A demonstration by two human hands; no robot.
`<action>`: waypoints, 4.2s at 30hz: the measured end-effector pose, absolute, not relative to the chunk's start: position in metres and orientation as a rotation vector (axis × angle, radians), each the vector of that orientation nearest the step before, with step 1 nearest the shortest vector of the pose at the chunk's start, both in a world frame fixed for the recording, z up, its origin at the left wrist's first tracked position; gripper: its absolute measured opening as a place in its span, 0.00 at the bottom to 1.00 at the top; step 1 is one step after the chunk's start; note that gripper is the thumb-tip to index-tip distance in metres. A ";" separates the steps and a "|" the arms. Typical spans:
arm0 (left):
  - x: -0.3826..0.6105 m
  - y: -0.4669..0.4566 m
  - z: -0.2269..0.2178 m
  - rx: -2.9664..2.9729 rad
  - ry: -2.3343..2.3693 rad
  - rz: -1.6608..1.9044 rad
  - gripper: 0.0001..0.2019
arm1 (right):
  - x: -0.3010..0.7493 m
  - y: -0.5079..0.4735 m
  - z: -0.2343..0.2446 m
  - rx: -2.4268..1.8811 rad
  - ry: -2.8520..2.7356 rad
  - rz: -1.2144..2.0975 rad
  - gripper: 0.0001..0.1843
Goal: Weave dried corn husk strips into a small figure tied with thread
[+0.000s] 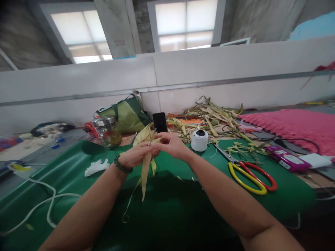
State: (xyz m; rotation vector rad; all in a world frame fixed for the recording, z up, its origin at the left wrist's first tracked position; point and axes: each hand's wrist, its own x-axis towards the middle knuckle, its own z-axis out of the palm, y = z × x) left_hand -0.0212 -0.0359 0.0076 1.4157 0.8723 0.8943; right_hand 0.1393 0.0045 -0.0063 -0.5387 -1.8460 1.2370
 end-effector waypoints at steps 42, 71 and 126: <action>-0.013 -0.033 0.003 1.213 0.897 0.895 0.17 | 0.148 0.023 -0.006 -0.633 -1.507 1.144 0.17; -0.012 -0.035 -0.002 1.408 0.994 0.944 0.23 | 0.154 0.018 0.001 -0.654 -1.689 0.931 0.13; -0.036 -0.011 0.011 0.944 0.691 1.485 0.10 | 0.206 0.051 0.008 -1.554 -2.194 0.109 0.11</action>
